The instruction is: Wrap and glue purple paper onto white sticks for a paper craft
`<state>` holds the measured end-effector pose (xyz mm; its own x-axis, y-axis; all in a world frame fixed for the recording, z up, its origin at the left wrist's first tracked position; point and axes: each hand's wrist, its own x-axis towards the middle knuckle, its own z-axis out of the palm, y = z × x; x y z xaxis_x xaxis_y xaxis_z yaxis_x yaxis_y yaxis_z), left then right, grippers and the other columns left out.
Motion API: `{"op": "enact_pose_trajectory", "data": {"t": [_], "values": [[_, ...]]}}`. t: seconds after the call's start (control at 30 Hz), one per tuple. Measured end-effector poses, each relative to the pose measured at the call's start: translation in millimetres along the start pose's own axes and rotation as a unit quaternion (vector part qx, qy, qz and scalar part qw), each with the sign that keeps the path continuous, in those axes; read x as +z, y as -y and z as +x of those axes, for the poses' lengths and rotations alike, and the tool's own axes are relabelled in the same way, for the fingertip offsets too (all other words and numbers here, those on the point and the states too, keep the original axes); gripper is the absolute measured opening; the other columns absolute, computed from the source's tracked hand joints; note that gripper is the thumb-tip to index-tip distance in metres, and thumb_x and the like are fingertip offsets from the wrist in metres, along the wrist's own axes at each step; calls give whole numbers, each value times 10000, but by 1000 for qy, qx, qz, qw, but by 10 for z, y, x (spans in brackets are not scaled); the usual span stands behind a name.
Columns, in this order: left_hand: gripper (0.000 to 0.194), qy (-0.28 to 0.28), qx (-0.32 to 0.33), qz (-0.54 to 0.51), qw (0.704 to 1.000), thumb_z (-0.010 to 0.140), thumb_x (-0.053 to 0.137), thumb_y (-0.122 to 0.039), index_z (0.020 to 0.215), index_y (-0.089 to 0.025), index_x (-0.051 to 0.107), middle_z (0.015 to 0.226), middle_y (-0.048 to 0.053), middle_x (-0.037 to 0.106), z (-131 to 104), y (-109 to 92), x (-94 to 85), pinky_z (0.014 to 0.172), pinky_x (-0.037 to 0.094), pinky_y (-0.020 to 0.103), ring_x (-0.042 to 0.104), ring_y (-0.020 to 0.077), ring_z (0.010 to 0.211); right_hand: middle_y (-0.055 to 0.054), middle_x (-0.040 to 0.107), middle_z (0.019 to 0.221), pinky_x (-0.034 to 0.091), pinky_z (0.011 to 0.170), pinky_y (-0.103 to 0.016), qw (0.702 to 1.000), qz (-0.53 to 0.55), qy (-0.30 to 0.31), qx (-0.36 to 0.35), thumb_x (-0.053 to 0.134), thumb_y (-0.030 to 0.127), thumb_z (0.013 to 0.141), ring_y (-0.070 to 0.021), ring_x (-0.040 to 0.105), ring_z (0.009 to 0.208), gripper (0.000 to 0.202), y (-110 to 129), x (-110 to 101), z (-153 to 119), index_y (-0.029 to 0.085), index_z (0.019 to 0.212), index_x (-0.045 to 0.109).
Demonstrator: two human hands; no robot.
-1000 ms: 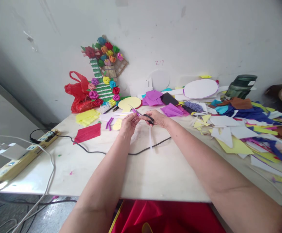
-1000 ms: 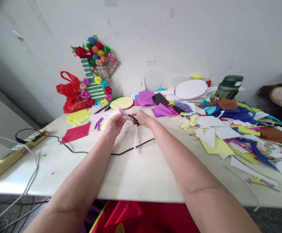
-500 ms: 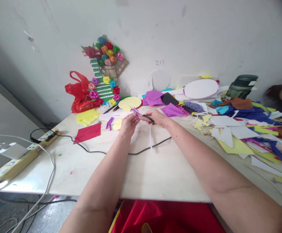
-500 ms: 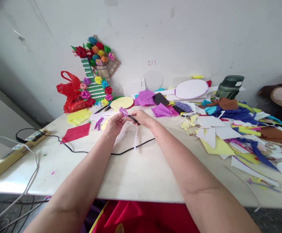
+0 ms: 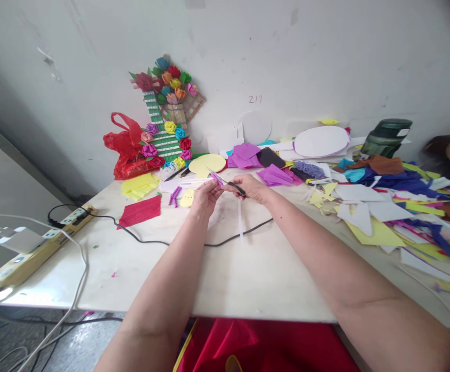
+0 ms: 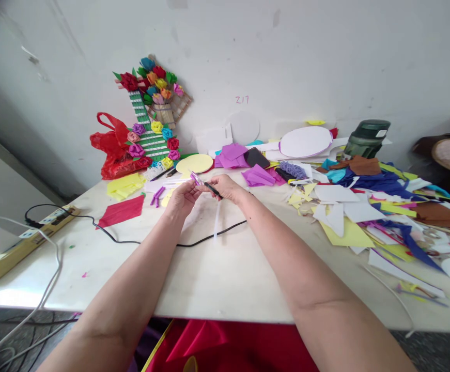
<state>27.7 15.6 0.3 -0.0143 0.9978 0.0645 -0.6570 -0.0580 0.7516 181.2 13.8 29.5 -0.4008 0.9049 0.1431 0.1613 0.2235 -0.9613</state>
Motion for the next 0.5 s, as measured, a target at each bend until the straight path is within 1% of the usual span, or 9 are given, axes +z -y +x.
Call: {"op": "enact_pose_trajectory", "data": {"t": [0.17,0.27,0.4,0.5], "values": [[44,3,-5,5,1000,645,621,-118,686,-113,605,594,21,621,-15,-5,9,642,506,238,601,106,566,17,507,461,323,338,-172,1000,22,-3,-13,666,484,647,-46,419,347,383,-4,-41,0,133,607,519],[43,1,-10,8,1000,648,610,-114,690,-112,604,595,22,620,-26,-9,21,628,505,233,599,107,563,8,519,477,319,334,-170,999,35,-14,-18,658,491,657,-42,424,347,394,-10,-56,0,133,594,507],[54,-4,-14,4,1000,645,609,-106,696,-111,597,574,13,607,-31,-16,28,626,507,239,586,98,533,6,523,476,308,317,-166,999,39,-22,-4,657,485,665,-44,429,345,390,22,-62,-16,135,598,498],[59,-4,-11,0,1000,642,609,-110,699,-114,590,569,7,603,-25,-23,22,622,507,234,582,92,528,-5,537,475,269,285,-163,999,25,3,23,645,480,680,-49,432,333,380,88,-83,-54,122,644,525]]}}
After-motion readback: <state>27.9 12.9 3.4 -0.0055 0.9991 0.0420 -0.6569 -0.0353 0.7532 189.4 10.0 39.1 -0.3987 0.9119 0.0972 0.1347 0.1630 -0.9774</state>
